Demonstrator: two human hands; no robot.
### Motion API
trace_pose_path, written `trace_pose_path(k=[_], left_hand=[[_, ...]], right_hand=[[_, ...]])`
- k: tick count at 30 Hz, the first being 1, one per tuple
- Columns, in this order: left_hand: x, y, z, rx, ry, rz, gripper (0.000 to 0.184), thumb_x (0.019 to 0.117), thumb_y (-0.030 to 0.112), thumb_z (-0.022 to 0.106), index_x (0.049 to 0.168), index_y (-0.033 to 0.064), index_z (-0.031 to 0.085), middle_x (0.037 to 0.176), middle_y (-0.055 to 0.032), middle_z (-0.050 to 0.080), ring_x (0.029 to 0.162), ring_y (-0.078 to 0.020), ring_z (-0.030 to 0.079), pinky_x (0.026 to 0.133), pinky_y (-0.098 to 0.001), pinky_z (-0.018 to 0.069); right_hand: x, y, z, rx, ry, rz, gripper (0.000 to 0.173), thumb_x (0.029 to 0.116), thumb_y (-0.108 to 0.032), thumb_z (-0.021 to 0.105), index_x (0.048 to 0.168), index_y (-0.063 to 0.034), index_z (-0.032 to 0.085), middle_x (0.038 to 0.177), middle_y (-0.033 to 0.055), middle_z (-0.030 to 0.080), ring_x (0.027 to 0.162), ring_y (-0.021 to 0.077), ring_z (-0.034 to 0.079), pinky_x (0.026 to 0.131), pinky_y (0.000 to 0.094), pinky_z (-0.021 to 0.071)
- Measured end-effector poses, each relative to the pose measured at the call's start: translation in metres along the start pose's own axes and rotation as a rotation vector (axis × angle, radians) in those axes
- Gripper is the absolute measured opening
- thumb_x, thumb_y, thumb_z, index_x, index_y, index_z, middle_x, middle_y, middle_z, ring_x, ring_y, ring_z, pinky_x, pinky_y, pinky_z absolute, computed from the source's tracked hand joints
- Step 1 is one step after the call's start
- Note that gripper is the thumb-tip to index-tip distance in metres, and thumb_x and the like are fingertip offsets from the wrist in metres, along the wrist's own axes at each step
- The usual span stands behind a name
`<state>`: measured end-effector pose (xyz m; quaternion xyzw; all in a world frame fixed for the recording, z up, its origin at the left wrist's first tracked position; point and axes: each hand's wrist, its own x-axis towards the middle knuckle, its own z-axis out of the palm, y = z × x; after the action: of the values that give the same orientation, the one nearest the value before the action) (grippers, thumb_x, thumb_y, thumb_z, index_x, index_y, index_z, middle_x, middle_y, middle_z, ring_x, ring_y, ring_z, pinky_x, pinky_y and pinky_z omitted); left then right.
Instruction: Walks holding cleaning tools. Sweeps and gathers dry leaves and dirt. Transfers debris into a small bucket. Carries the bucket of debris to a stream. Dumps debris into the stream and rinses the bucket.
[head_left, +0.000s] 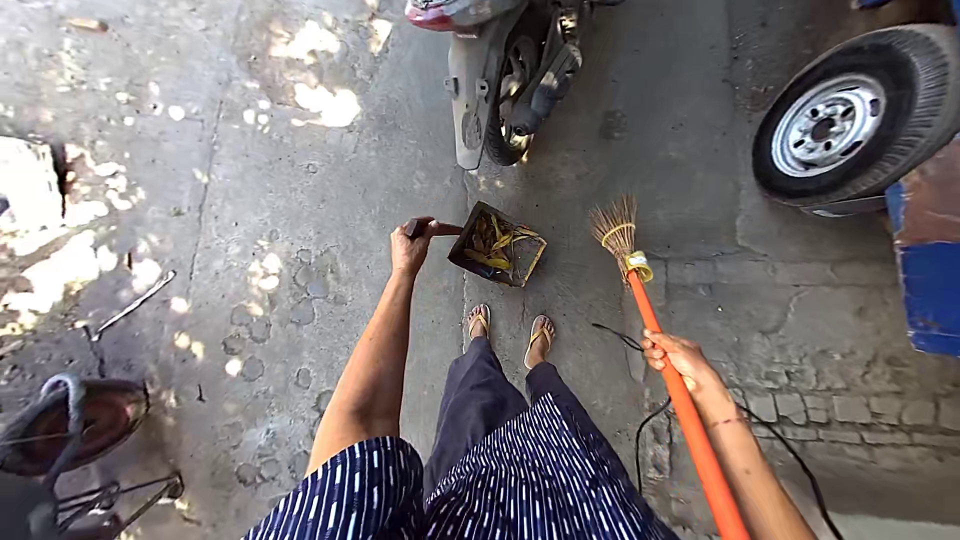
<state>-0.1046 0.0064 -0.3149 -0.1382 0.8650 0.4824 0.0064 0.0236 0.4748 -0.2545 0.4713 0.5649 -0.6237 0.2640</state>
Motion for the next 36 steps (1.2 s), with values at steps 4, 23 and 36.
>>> trace_pose_path(k=[4,23,36], left_hand=[[-0.098,-0.005,-0.032,-0.071,0.131,-0.053,0.030,0.1033,0.020,0.062,0.118,-0.0051,0.067,0.105,-0.0170,0.072,0.091,-0.0180,0.069,0.091,-0.0403,0.0558],[-0.359,-0.079,0.034,-0.323,0.837,-0.632,0.025,0.1033,0.013,0.060,0.110,-0.0103,0.064,0.091,-0.0122,0.066,0.074,-0.0086,0.064,0.072,-0.0277,0.0571],[-0.385,-0.075,0.071,-0.403,0.943,-0.649,0.025,0.1037,0.010,0.058,0.116,-0.0121,0.061,0.094,-0.0148,0.064,0.078,-0.0111,0.062,0.075,-0.0291,0.0557]], right_hand=[[0.003,-0.016,0.011,-0.249,-0.007,-0.036,0.010,0.1069,-0.010,0.053,0.103,-0.0014,0.057,0.066,-0.0025,0.050,0.045,0.0020,0.046,0.042,0.0157,0.0423],[0.026,0.029,0.033,-0.456,-0.046,-0.198,0.024,0.1095,-0.020,0.051,0.123,-0.0007,0.054,0.070,-0.0016,0.048,0.047,0.0037,0.048,0.044,0.0173,0.0439],[0.023,0.057,0.000,-1.011,-0.093,-0.238,0.053,0.1075,-0.014,0.051,0.155,-0.0010,0.032,0.095,0.0127,0.053,0.061,0.0150,0.051,0.056,0.0302,0.0468]])
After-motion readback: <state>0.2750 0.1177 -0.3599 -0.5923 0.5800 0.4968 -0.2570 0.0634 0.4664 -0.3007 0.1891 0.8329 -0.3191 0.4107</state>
